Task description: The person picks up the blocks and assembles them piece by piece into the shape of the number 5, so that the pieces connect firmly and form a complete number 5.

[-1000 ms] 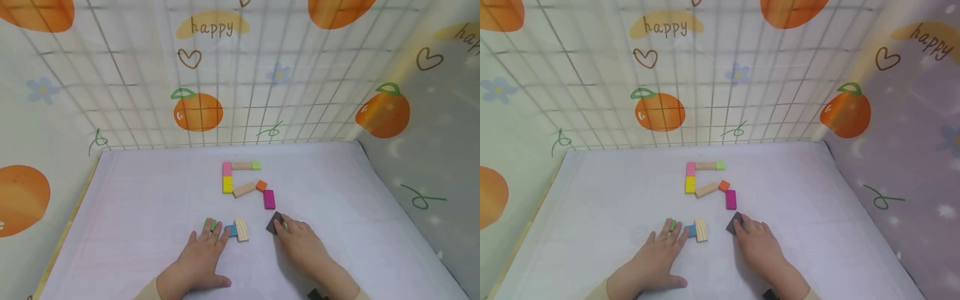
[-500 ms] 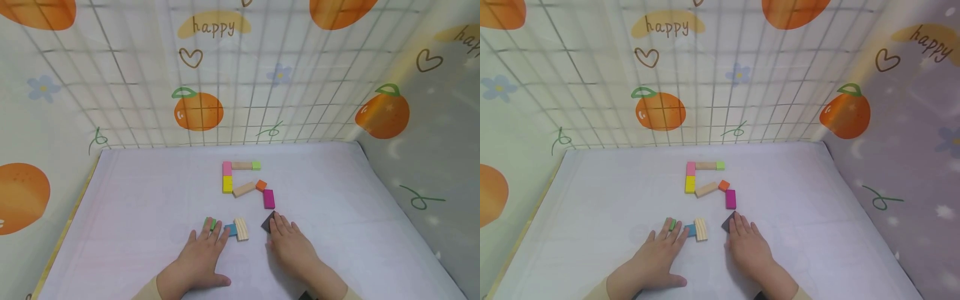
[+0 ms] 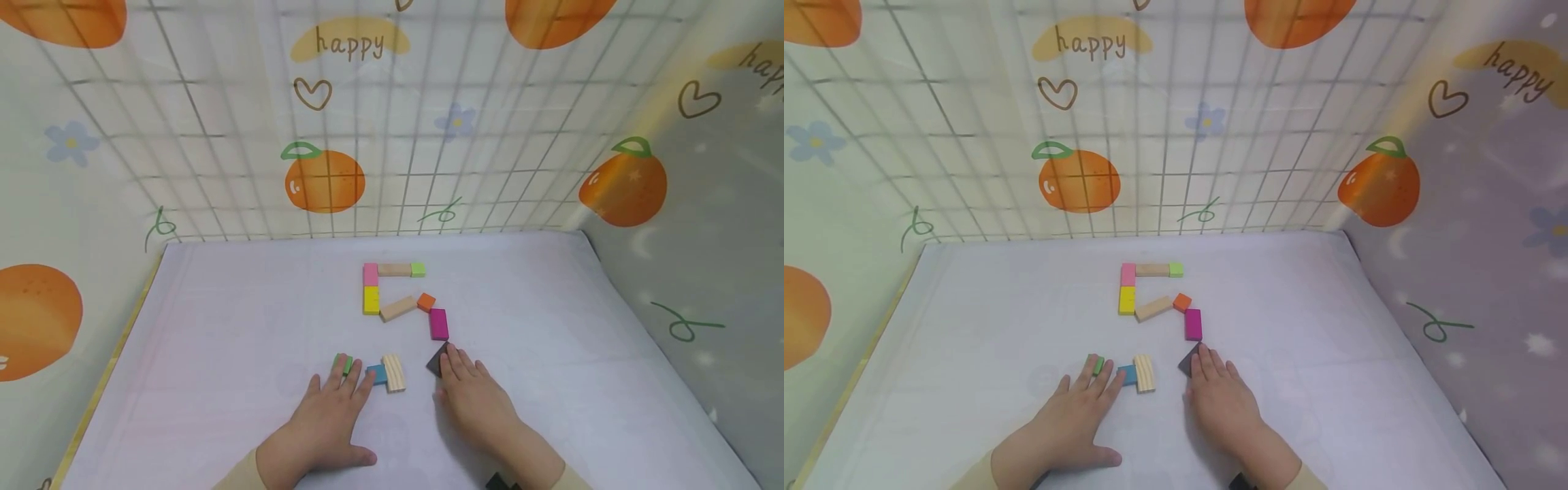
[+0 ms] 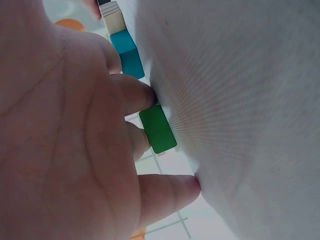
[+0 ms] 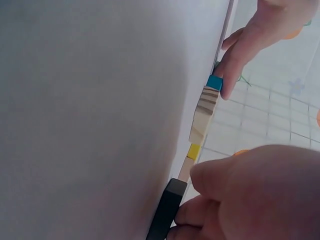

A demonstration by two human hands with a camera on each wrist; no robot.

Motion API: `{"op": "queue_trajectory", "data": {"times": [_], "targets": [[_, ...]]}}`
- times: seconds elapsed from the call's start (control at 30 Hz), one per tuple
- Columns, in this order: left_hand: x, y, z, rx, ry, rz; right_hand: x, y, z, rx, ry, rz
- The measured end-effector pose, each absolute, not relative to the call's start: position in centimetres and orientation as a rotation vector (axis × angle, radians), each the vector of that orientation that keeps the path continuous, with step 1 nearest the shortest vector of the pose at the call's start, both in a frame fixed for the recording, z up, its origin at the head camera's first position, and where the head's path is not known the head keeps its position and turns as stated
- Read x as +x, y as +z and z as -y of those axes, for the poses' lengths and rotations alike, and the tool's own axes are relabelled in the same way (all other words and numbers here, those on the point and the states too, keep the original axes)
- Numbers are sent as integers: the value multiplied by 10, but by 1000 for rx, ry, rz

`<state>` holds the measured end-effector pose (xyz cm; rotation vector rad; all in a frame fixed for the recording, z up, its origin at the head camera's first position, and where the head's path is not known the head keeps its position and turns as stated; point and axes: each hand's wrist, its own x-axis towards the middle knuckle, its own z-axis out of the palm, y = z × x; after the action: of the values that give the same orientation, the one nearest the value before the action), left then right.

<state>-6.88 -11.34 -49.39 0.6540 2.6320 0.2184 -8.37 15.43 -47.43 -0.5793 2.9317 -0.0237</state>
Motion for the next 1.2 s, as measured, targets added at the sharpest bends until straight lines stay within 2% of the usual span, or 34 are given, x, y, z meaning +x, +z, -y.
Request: {"op": "queue_trajectory", "data": {"times": [1.2], "targets": [[-66, -488, 113, 645, 238, -2646, -88, -476, -155, -584, -30, -2926]]}}
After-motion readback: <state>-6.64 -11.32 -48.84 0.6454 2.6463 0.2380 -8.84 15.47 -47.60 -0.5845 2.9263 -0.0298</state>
